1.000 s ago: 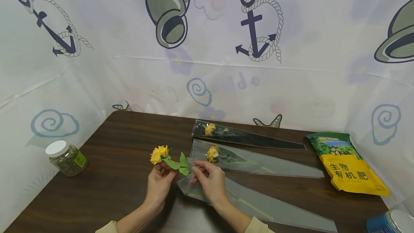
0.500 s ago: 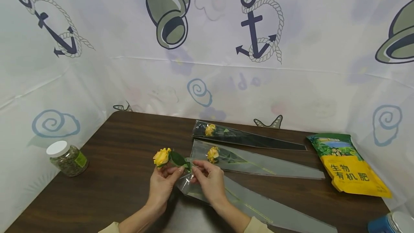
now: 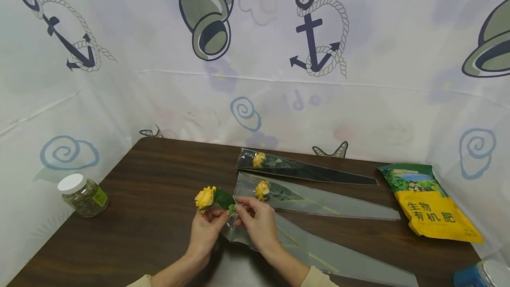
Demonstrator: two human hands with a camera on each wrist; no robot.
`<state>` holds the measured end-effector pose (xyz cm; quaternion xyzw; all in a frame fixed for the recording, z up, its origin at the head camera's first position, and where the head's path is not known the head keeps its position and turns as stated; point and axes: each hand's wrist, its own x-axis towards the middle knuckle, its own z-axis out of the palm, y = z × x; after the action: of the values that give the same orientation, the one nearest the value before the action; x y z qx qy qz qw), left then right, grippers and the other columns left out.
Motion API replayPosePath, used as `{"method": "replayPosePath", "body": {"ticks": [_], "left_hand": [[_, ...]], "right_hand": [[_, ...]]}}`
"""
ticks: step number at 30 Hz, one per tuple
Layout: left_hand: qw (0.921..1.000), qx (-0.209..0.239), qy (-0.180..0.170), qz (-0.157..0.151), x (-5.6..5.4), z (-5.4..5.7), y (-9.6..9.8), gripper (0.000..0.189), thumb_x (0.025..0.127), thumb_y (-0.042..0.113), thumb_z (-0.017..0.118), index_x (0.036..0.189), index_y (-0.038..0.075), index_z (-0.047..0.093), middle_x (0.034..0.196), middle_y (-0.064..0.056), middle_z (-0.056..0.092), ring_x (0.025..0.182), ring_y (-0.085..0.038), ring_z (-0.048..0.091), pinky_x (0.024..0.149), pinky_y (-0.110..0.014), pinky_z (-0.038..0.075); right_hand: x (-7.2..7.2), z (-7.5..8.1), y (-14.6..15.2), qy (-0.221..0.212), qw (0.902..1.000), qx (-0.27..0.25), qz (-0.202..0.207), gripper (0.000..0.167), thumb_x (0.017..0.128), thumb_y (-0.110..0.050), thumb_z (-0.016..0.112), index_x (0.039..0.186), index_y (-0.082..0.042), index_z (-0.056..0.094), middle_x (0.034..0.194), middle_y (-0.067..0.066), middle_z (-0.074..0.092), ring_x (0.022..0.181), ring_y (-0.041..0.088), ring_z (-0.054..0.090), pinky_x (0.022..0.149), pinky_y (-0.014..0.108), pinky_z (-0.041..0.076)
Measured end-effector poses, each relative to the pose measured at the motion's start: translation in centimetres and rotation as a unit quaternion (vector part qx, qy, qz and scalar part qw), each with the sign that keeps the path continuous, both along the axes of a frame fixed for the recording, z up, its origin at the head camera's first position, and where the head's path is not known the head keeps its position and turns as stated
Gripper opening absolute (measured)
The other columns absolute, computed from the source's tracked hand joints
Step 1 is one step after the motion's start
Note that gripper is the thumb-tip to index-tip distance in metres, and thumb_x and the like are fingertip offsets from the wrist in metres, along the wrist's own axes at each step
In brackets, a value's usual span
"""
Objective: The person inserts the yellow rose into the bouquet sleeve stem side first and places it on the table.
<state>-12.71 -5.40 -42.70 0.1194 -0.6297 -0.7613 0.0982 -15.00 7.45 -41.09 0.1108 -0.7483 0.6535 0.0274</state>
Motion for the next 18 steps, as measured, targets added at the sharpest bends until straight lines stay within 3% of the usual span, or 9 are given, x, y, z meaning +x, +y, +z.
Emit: {"method": "replayPosePath", "body": {"ticks": [6, 12, 18], "left_hand": [[0.9995, 0.028, 0.007, 0.011, 0.0, -0.1, -0.2, 0.036, 0.091, 0.012, 0.062, 0.121, -0.002, 0.049, 0.096, -0.007, 0.070, 0.083, -0.007, 0.067, 0.082, -0.019, 0.048], [0.9958, 0.080, 0.025, 0.036, -0.8, 0.1, -0.6, 0.038, 0.087, 0.006, 0.066, 0.118, 0.001, 0.044, 0.089, 0.001, 0.068, 0.074, -0.008, 0.067, 0.076, -0.020, 0.052], [0.9929, 0.089, 0.066, 0.042, -1.3, 0.1, -0.8, 0.054, 0.083, -0.006, 0.066, 0.128, 0.002, 0.038, 0.104, -0.001, 0.059, 0.085, -0.009, 0.064, 0.074, -0.024, 0.055]], "right_hand": [[-0.3, 0.0, 0.7, 0.016, 0.9997, -0.013, -0.015, 0.015, 0.085, 0.000, 0.066, 0.099, 0.006, 0.068, 0.066, 0.017, 0.065, 0.052, 0.010, 0.062, 0.054, 0.026, 0.055], [-0.1, -0.1, 0.8, 0.004, 0.9996, -0.028, 0.002, 0.019, 0.085, 0.002, 0.064, 0.101, 0.012, 0.065, 0.070, 0.022, 0.064, 0.053, 0.009, 0.063, 0.055, 0.027, 0.056], [-0.2, -0.2, 0.8, -0.002, 0.9997, -0.024, 0.001, 0.017, 0.085, 0.004, 0.063, 0.101, 0.011, 0.066, 0.069, 0.020, 0.065, 0.054, 0.008, 0.062, 0.055, 0.026, 0.056]]}}
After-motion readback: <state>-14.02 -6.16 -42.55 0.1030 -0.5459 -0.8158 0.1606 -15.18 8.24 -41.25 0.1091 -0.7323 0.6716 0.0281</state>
